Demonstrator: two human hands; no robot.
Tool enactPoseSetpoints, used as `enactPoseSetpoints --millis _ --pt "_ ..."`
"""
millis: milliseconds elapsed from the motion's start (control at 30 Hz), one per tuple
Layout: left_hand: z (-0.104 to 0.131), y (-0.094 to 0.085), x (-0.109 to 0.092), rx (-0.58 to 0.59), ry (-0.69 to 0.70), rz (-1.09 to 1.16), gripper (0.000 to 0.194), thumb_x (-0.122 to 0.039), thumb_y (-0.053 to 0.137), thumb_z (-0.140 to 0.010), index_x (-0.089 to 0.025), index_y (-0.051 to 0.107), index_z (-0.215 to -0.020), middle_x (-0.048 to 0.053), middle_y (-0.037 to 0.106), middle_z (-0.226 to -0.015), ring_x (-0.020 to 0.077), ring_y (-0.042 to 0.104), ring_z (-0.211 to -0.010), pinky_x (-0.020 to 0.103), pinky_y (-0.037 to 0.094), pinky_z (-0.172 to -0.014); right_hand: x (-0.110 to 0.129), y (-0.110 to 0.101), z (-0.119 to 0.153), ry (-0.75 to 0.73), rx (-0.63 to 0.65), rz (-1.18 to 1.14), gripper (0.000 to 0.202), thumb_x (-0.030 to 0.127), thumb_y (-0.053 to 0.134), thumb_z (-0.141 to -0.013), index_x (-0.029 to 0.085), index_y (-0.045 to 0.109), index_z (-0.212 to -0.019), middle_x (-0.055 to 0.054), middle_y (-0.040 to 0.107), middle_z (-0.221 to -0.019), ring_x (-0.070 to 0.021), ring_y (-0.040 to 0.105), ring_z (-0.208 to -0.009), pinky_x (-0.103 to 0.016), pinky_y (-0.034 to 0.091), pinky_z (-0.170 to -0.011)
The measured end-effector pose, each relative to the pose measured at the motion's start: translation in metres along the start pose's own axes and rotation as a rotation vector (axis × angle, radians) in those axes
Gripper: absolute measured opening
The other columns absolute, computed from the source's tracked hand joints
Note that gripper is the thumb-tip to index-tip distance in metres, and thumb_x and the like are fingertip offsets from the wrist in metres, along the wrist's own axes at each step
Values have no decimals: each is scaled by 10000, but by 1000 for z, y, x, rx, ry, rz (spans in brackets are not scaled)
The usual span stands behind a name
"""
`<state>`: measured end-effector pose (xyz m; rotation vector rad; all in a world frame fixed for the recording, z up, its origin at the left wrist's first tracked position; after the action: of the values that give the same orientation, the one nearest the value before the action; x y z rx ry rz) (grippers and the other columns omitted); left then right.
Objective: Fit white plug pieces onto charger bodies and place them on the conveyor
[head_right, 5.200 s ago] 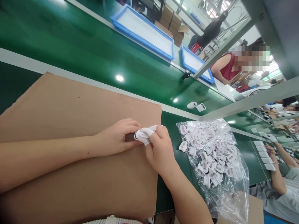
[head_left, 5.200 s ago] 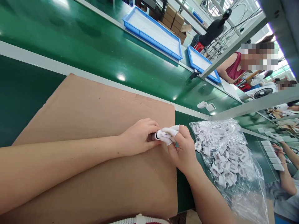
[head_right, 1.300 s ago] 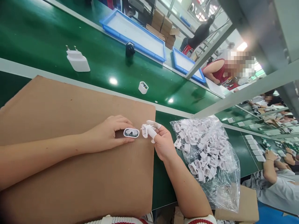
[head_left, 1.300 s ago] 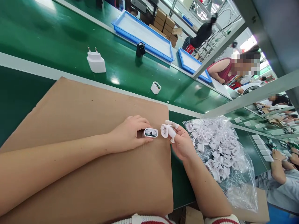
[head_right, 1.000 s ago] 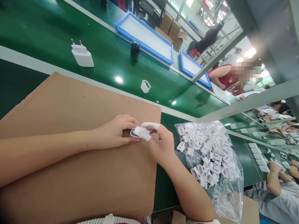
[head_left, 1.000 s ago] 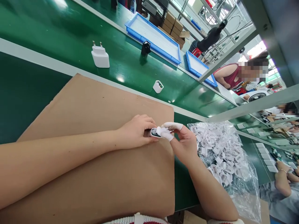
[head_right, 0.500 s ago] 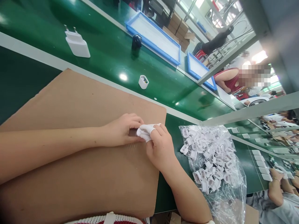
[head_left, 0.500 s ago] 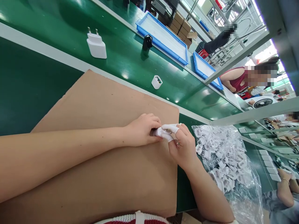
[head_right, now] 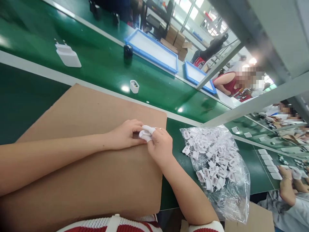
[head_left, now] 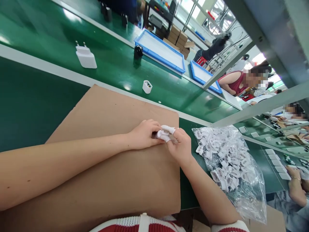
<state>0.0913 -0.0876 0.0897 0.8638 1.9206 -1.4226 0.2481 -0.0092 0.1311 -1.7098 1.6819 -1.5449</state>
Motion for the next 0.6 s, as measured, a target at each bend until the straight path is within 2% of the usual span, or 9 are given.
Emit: enactPoseSetpoints --millis 67,133,233,267,333,400,500,533,600 --pt "-5 -3 -1 31 -44 31 271 -493 679 -828 -228 732 -853 37 698 -959 250 636 -922 374 489 -830 -4 -11 12 111 -61 -129 467 244 677 -879 288 619 -1341 -62 713 -1231 -244 658 -1082 -400 507 -987" --pt "-18 -11 3 8 -140 76 297 -496 693 -811 -213 731 -896 42 699 -977 247 656 -895 349 513 -784 -13 -33 31 210 -162 -144 554 338 700 -889 297 553 -1422 -84 650 -1366 -269 616 -1214 -440 483 -1045" --pt "-56 -31 20 -129 -277 18 370 -466 689 -830 -185 716 -1069 65 713 -1073 262 671 -932 343 527 -813 -38 -77 70 395 -223 110 418 372 638 -914 257 634 -1315 -113 710 -1215 -310 637 -1139 -456 518 -931" --pt "-72 -38 27 -171 -308 -55 389 -442 677 -849 -176 701 -1132 78 711 -1130 273 668 -983 348 524 -854 -48 -91 85 469 -192 260 356 328 582 -923 228 664 -1255 -121 727 -1121 -318 649 -1078 -453 523 -885" --pt "-104 -50 40 -243 -361 -227 387 -379 646 -882 -152 677 -1195 117 687 -1232 306 638 -1108 371 500 -947 -70 -114 114 566 -50 642 318 207 515 -868 173 715 -1114 -147 720 -1000 -348 642 -1007 -464 508 -857" --pt "-128 -58 50 -285 -408 -347 356 -328 631 -889 -132 679 -1182 160 675 -1257 342 605 -1189 410 467 -1015 -96 -130 140 633 53 898 323 180 511 -828 133 728 -1063 -191 707 -1083 -368 647 -1015 -467 502 -870" --pt "-142 -63 56 -306 -447 -433 354 -317 660 -855 -121 692 -1149 199 697 -1174 379 606 -1191 457 452 -1042 -141 -139 168 682 128 918 299 232 520 -804 164 762 -967 -183 735 -1049 -370 685 -977 -470 512 -904" --pt "-141 -63 56 -318 -451 -462 411 -322 685 -829 -123 680 -1188 204 690 -1191 388 592 -1214 464 444 -1057 -158 -140 174 698 132 884 278 256 528 -788 214 770 -918 -147 753 -996 -365 696 -932 -472 521 -889" --pt "-133 -64 56 -367 -445 -518 632 -337 719 -784 -129 580 -1364 220 595 -1376 406 478 -1357 485 375 -1144 -189 -141 182 668 127 783 243 303 551 -751 295 774 -848 -98 763 -928 -351 709 -852 -472 538 -832"
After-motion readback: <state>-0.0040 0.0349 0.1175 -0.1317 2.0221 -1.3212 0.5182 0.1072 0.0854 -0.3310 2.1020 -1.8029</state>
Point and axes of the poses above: each hand's wrist, its own z-axis away from the middle knuckle, its own y-axis out of the palm, x = y × z, the point moved 2 cm from there along -z, towards the middle knuckle
